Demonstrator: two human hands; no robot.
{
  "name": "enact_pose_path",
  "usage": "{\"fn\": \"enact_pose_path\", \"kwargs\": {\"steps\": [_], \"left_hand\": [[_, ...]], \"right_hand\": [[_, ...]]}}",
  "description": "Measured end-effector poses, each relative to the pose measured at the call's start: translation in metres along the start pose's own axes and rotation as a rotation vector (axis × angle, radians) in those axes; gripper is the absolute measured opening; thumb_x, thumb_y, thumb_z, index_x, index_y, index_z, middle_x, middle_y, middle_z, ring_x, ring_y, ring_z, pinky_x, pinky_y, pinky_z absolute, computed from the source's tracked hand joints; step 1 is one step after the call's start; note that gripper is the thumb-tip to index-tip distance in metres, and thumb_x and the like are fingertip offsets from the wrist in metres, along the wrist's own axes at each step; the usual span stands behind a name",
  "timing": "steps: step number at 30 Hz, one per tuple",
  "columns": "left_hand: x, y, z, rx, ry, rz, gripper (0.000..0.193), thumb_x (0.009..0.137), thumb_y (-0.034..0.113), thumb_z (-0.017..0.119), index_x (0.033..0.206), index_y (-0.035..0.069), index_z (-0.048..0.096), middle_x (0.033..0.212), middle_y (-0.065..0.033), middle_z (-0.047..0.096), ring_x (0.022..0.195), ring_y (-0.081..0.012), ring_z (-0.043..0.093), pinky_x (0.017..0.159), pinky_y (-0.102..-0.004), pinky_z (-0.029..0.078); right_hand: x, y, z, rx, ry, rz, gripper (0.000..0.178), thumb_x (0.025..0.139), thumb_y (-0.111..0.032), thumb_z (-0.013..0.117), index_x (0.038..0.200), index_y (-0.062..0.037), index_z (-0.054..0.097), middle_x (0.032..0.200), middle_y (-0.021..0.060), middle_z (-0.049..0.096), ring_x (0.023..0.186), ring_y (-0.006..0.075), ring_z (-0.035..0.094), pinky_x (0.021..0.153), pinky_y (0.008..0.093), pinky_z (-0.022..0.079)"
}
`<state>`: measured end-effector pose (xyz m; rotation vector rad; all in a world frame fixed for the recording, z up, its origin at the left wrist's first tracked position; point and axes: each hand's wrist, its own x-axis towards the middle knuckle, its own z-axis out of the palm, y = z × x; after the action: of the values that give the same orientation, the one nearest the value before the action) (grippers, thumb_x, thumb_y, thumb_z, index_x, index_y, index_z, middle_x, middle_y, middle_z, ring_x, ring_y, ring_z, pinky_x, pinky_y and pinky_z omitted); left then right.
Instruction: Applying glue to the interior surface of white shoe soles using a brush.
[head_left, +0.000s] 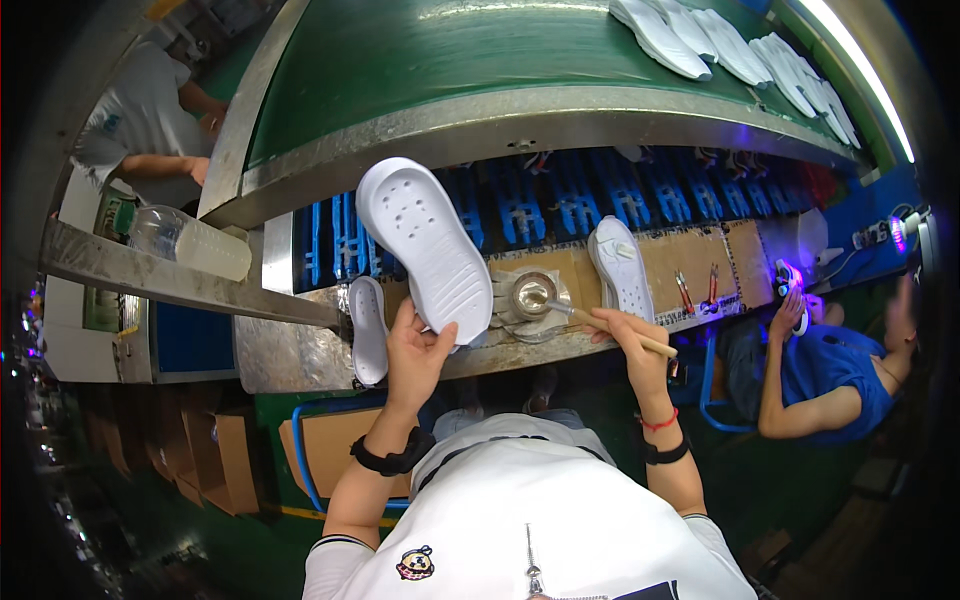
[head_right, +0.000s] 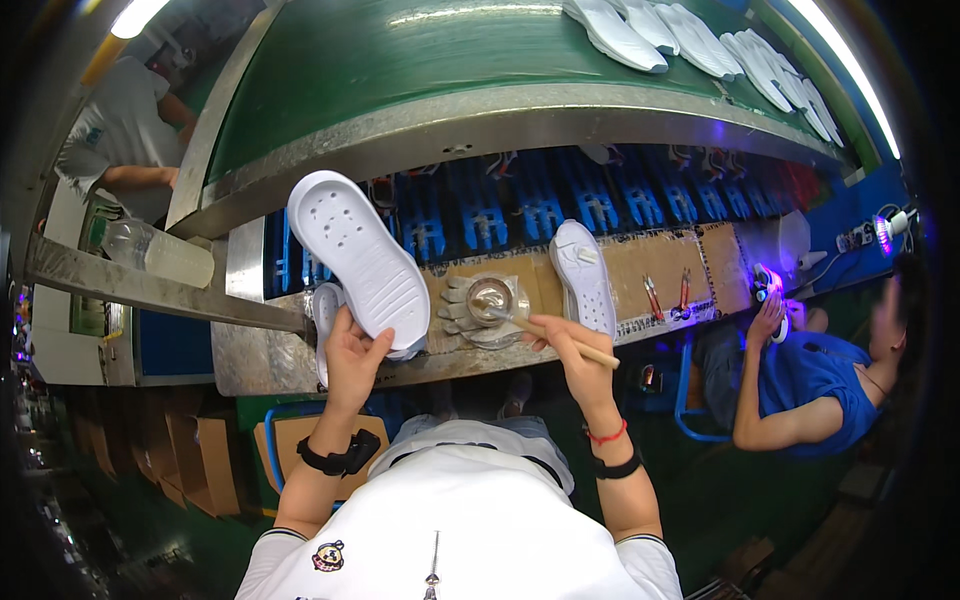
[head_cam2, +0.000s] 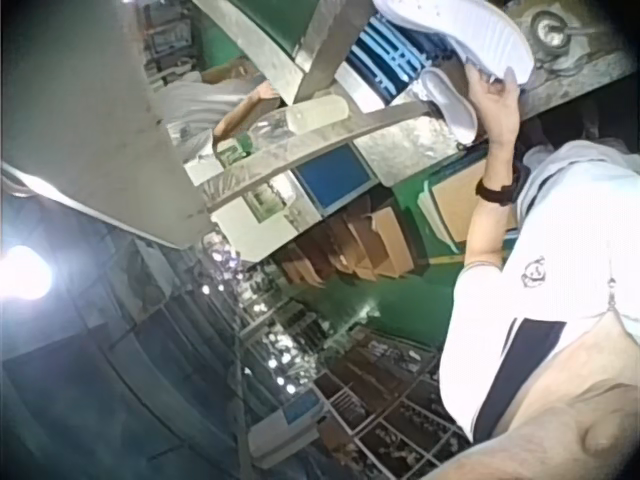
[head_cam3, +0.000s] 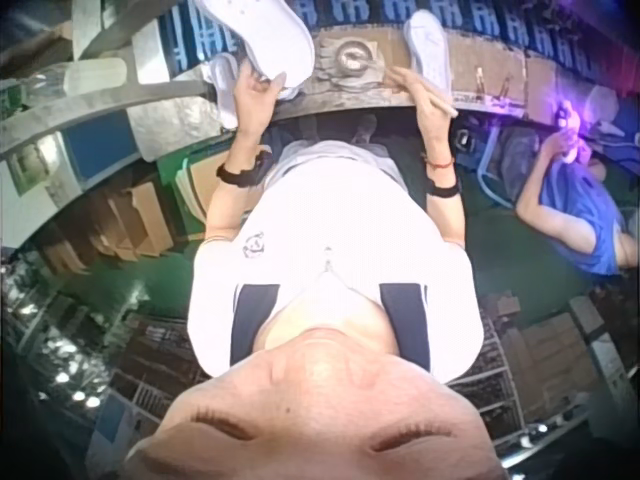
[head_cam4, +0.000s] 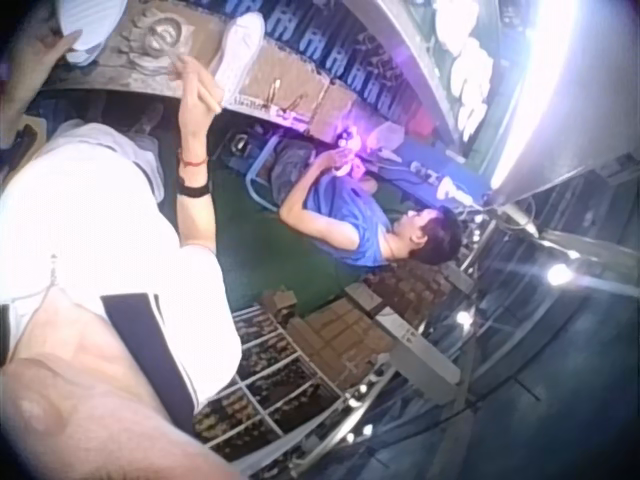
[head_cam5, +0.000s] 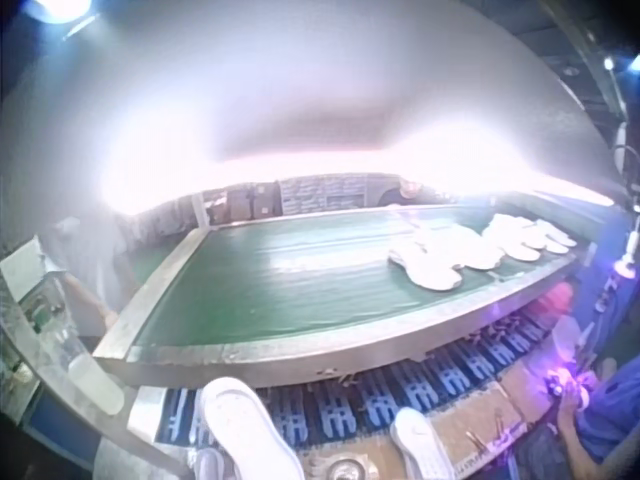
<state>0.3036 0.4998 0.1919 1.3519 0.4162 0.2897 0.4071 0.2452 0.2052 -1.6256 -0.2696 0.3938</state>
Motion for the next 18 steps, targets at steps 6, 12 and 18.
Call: {"fn": "enact_pose_path", "kwargs": {"steps": [6,12,18], "left_hand": [[0.002,0.010,0.024,0.055,0.006,0.062,0.040,0.083,-0.007,0.056,0.121,-0.005,0.041,0.108,-0.0142,0.059,0.095,-0.0156,0.060,0.081,-0.0247,0.049],[0.001,0.012,0.028,0.116,0.010,0.118,0.044,0.083,-0.004,0.056,0.124,-0.008,0.039,0.103,-0.0164,0.062,0.092,-0.0165,0.062,0.079,-0.0262,0.051],[0.002,0.011,0.029,0.114,0.010,0.119,0.044,0.083,-0.004,0.057,0.123,-0.007,0.040,0.104,-0.0162,0.062,0.092,-0.0164,0.062,0.079,-0.0265,0.051]], "right_hand": [[-0.011,-0.038,0.019,-0.013,-0.170,-0.221,0.019,0.086,-0.003,0.051,0.094,0.0062,0.066,0.079,0.0158,0.068,0.067,0.0177,0.066,0.062,0.0247,0.051],[-0.006,-0.041,0.020,-0.123,-0.243,-0.286,0.018,0.084,-0.003,0.053,0.092,0.0040,0.067,0.078,0.0130,0.069,0.065,0.0165,0.065,0.059,0.0250,0.050],[0.000,-0.043,0.021,-0.199,-0.252,-0.331,0.018,0.084,-0.002,0.052,0.089,0.0050,0.067,0.075,0.0125,0.068,0.062,0.0173,0.065,0.058,0.0252,0.049]]}}
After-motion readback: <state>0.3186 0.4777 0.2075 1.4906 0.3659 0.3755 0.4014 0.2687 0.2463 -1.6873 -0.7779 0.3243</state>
